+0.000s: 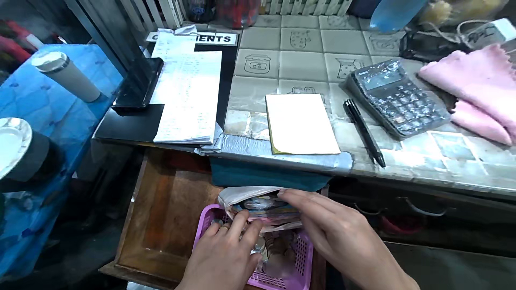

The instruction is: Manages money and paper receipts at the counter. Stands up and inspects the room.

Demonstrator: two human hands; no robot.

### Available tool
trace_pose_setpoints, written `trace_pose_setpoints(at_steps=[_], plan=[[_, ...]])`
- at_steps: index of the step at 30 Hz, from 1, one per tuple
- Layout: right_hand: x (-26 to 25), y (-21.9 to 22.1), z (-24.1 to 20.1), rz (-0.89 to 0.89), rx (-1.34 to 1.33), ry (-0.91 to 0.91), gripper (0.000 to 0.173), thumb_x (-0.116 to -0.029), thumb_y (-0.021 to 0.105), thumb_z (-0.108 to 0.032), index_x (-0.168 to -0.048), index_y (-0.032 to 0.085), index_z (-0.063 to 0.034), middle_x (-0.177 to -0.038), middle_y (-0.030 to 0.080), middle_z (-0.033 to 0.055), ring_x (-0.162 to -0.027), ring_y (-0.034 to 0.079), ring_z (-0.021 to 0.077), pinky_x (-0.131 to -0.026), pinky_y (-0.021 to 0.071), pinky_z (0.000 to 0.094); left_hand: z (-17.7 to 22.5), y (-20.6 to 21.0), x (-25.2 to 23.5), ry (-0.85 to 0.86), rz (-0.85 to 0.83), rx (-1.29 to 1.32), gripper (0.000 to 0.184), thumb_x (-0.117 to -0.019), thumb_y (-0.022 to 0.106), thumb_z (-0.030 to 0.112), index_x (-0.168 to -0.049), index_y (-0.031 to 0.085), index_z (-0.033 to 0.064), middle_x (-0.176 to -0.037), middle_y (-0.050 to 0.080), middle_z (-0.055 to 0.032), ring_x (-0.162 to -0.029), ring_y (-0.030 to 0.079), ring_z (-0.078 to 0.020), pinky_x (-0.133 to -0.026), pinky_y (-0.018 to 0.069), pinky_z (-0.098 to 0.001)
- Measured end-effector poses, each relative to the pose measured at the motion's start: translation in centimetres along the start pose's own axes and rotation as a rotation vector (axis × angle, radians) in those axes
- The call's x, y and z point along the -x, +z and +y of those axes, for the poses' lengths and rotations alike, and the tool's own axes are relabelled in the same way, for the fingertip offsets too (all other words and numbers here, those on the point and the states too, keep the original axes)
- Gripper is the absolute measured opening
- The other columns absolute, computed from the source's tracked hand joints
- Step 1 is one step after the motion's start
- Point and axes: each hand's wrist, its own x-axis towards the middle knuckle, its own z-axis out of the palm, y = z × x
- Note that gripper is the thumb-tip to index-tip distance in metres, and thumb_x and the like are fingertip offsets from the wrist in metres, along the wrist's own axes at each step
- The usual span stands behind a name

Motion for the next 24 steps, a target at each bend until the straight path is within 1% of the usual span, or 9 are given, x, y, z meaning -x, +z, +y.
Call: trace_pose_setpoints(at_steps=[2, 4, 5, 7, 10, 12, 16, 20, 24], plan=[[0.0, 0.4, -0.5, -0.037, 0.105, 0.085, 0.038, -0.0959, 0.05, -0.005, -0.126, 0.071, -0.0159, -0.123, 0.072, 0.0019, -0.108, 0.071, 0.0159, -0.086, 0.0609, 0.0334, 0.3, 0.0, -0.2, -0.029, 0.016, 0.017, 0.061, -0.0943, 0.063, 0.047, -0.146, 0.055, 0.0154, -0.136, 0.062, -0.0108, -0.078, 0.071, -0.0241, -0.066, 0.0576, -0.0403], [-0.7, 0.4, -2.2, -0.163, 0.198, 0.246, 0.035, -0.0978, 0.056, -0.003, -0.129, 0.07, -0.0123, -0.118, 0.074, 0.0109, -0.105, 0.073, 0.0279, -0.081, 0.0608, 0.0444, 0.6, 0.3, -0.4, -0.06, 0.049, 0.006, 0.074, -0.091, 0.067, 0.049, -0.151, 0.049, 0.0095, -0.135, 0.063, -0.0125, -0.075, 0.071, -0.0232, -0.065, 0.0579, -0.0389], [-1.0, 0.9, -2.8, -0.187, 0.263, 0.285, 0.029, -0.0983, 0.059, -0.005, -0.123, 0.073, -0.0116, -0.113, 0.075, 0.0121, -0.101, 0.074, 0.0305, -0.077, 0.0611, 0.0462, 0.7, 0.6, -0.5, -0.072, 0.069, 0.001, 0.078, -0.09, 0.067, 0.05, -0.152, 0.047, 0.0083, -0.133, 0.063, -0.013, -0.073, 0.07, -0.0227, -0.063, 0.0576, -0.0384], [-1.4, 2.5, -2.6, -0.121, 0.399, 0.249, 0.015, -0.0927, 0.067, -0.008, -0.105, 0.076, -0.011, -0.093, 0.074, 0.0086, -0.082, 0.074, 0.0279, -0.06, 0.0591, 0.0436, 0.7, 1.3, -0.6, -0.081, 0.095, 0.004, 0.079, -0.0888, 0.069, 0.05, -0.152, 0.048, 0.0091, -0.132, 0.063, -0.0129, -0.071, 0.069, -0.0222, -0.061, 0.057, -0.0376], [-2.1, 3.7, -1.8, -0.075, 0.478, 0.207, 0.007, -0.0838, 0.074, -0.004, -0.085, 0.074, -0.0106, -0.073, 0.068, 0.0063, -0.066, 0.07, 0.0252, -0.049, 0.0528, 0.0414, 0.4, 1.9, -0.5, -0.067, 0.095, -0.004, 0.072, -0.0889, 0.068, 0.049, -0.149, 0.053, 0.0128, -0.135, 0.063, -0.0112, -0.073, 0.069, -0.0225, -0.062, 0.0568, -0.0382], [-2.1, 3.6, -1.6, -0.046, 0.454, 0.18, 0.01, -0.0839, 0.072, -0.002, -0.083, 0.074, -0.0119, -0.072, 0.069, 0.0055, -0.067, 0.071, 0.0242, -0.049, 0.054, 0.041, 0.3, 1.8, -0.4, -0.066, 0.08, -0.003, 0.068, -0.0894, 0.068, 0.047, -0.148, 0.055, 0.0144, -0.137, 0.062, -0.01, -0.076, 0.07, -0.0233, -0.064, 0.0573, -0.0391], [-1.1, 1.9, -1.4, 0.044, 0.347, 0.116, 0.021, -0.0911, 0.058, -0.01, -0.098, 0.076, -0.0161, -0.085, 0.073, 0.0009, -0.076, 0.072, 0.0199, -0.057, 0.0578, 0.0373, 0.2, 1.7, -0.4, -0.064, 0.068, 0.015, 0.064, -0.0905, 0.068, 0.046, -0.146, 0.057, 0.0154, -0.138, 0.062, -0.0095, -0.078, 0.07, -0.024, -0.065, 0.0578, -0.0404], [0.1, -1.3, -1.4, 0.143, 0.25, 0.159, 0.024, -0.0952, 0.055, -0.017, -0.102, 0.078, -0.0164, -0.092, 0.076, -0.0015, -0.086, 0.072, 0.0161, -0.077, 0.0564, 0.0394, -0.1, 1.6, -0.3, -0.057, 0.092, 0.046, 0.062, -0.0896, 0.07, 0.045, -0.144, 0.058, 0.0181, -0.136, 0.062, -0.009, -0.079, 0.071, -0.0234, -0.064, 0.0589, -0.0399], [1.0, -2.4, -0.1, 0.263, 0.106, 0.171, 0.023, -0.0946, 0.057, -0.015, -0.105, 0.078, -0.0133, -0.094, 0.075, -0.0004, -0.086, 0.07, 0.0099, -0.075, 0.0581, 0.0313, -0.5, 1.6, -0.6, -0.032, 0.147, 0.042, 0.059, -0.0908, 0.068, 0.046, -0.143, 0.06, 0.0195, -0.132, 0.065, -0.0079, -0.074, 0.07, -0.0222, -0.062, 0.0579, -0.0388]])
